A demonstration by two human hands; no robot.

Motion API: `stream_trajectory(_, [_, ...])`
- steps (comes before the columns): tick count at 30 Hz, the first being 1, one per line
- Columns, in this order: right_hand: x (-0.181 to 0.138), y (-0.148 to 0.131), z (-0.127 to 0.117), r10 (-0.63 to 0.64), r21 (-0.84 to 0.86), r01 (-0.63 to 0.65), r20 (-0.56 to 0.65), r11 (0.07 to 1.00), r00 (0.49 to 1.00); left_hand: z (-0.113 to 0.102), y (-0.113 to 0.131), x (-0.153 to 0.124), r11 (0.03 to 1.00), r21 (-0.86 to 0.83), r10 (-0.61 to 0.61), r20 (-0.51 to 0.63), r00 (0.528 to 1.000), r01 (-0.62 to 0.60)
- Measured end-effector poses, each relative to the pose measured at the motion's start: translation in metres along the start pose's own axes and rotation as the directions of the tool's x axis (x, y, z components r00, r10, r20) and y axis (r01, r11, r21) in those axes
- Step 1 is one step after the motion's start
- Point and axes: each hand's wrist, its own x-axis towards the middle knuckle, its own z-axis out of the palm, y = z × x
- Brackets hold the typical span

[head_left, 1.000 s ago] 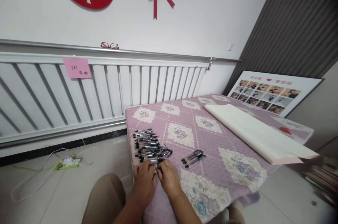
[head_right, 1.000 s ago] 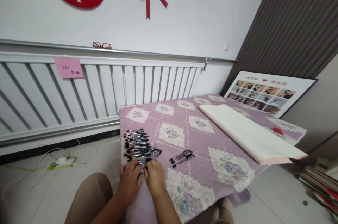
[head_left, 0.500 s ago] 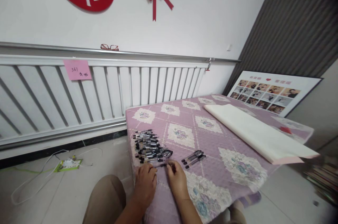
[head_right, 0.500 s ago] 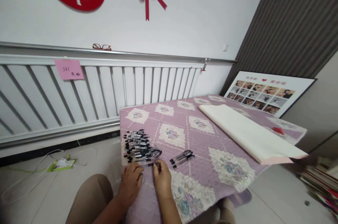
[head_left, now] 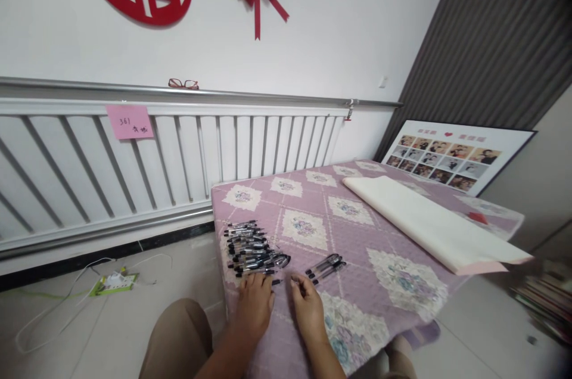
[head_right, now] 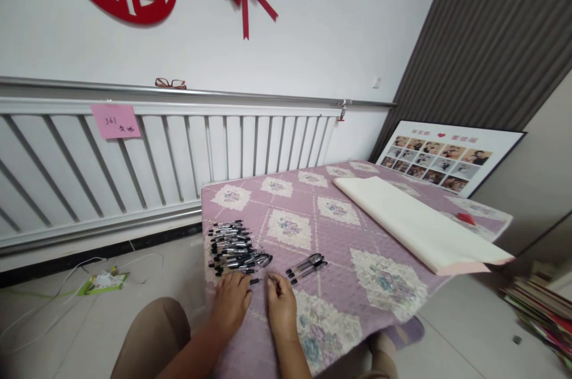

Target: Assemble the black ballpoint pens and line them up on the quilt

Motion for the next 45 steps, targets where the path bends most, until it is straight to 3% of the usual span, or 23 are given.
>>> stream_trajectory(10, [-0.001,-0.005,-0.007,0.05,0.041,-0.053,0.081,0.998,0.996,0.0,0.002,0.002,0.997,-0.078,-0.021,0.031,0.999,0.024])
stream_trajectory(20, [0.001,-0.003,-0.011,0.033,0.075,-0.043,0.137,0.996,0.99,0.002,-0.001,-0.002,0.987,-0.158,0.017,-0.027,0.999,-0.021])
stream_trajectory(28, [-0.001,-0.009,-0.014,-0.02,0.044,0.01,0.225,0.999,0.974,-0.001,-0.002,-0.003,0.983,-0.183,0.023,0.002,1.0,-0.022])
stream_trajectory(45, [0.0,-0.007,-0.015,-0.024,0.07,0.001,0.323,0.998,0.946,0.001,-0.004,-0.002,0.977,-0.206,0.062,0.03,0.998,-0.055])
